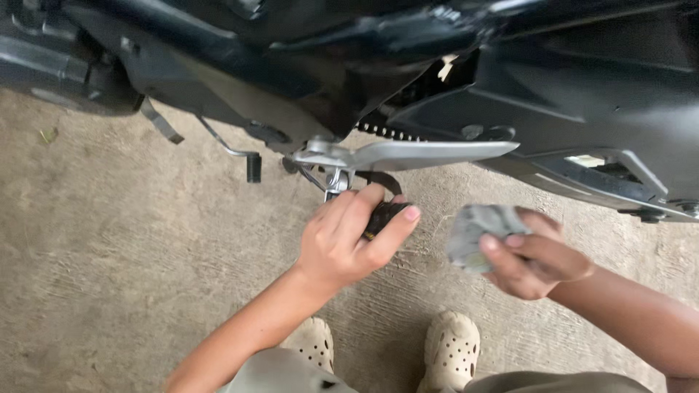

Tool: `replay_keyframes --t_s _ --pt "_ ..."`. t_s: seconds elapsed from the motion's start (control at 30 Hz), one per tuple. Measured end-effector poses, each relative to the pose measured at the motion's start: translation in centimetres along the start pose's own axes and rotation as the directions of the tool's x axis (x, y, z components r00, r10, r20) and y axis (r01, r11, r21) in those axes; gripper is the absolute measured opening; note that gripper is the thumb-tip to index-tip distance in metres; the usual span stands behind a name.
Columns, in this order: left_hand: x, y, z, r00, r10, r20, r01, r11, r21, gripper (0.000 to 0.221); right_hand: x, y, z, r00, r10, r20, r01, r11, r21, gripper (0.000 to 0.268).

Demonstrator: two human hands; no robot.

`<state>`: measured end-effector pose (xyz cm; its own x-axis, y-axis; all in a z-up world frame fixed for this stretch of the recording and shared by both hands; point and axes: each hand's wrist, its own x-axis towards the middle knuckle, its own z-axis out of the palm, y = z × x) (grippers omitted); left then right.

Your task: The person cleans the side of a white motorcycle using a spray bottle and a grey cloth. They wipe the side panel, the seat, and the foot pegs, applying the cleaning liquid as needed.

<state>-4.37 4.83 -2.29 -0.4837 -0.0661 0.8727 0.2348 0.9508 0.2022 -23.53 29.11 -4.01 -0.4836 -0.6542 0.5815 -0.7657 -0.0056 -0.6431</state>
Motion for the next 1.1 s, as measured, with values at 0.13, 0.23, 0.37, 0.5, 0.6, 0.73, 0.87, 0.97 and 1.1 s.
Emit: replay_keyframes --t_s 0.13,0.23,0.37,0.5,0.6,0.73,0.87,0.97,1.1 --pt "0.5 0.0 0.1 1.0 -0.014 -0.022 0.013 1.0 -0.017 0.061 1.7 -0.8 1.5 0.604 -0.789 0.114 0.778 0.553 -0.3 0.035" --pt "0.7 -0.3 0.0 0.998 -0.044 -0.038 0.044 0.999 -0.001 0.062 1.9 -0.7 1.0 0.617 -0.779 0.111 0.768 0.565 -0.302 0.033" --pt "0.6 -0.7 -0.2 0.993 -0.119 -0.016 0.119 0.993 0.018 0.062 1.5 0.0 0.6 0.646 -0.748 0.149 0.754 0.595 -0.279 0.035" --pt "0.4 -0.9 -0.5 0.989 -0.146 -0.001 0.146 0.989 0.03 0.06 1.1 0.7 0.5 0.659 -0.727 0.191 0.742 0.588 -0.322 0.038" --pt "0.4 -0.9 -1.0 0.988 -0.156 -0.012 0.156 0.987 0.029 0.061 2.0 0.8 0.1 0.662 -0.725 0.188 0.73 0.567 -0.382 0.037" --pt "0.1 -1.0 -2.3 0.979 -0.173 0.11 0.17 0.985 0.036 0.063 4.0 -0.6 0.2 0.639 -0.753 0.154 0.716 0.51 -0.478 0.038" --pt "-0.2 -1.1 -2.8 0.97 -0.166 0.179 0.165 0.986 0.02 0.062 5.0 -1.7 2.3 0.651 -0.746 0.138 0.667 0.476 -0.572 0.035" --pt "-0.5 -1.1 -3.3 0.966 -0.171 0.196 0.169 0.985 0.026 0.062 5.7 -0.8 3.2 0.611 -0.774 0.169 0.653 0.372 -0.659 0.034" --pt "-1.3 -1.6 -3.8 0.949 -0.234 0.212 0.223 0.972 0.075 0.064 6.2 0.0 3.6 0.618 -0.757 0.212 0.664 0.359 -0.656 0.034"
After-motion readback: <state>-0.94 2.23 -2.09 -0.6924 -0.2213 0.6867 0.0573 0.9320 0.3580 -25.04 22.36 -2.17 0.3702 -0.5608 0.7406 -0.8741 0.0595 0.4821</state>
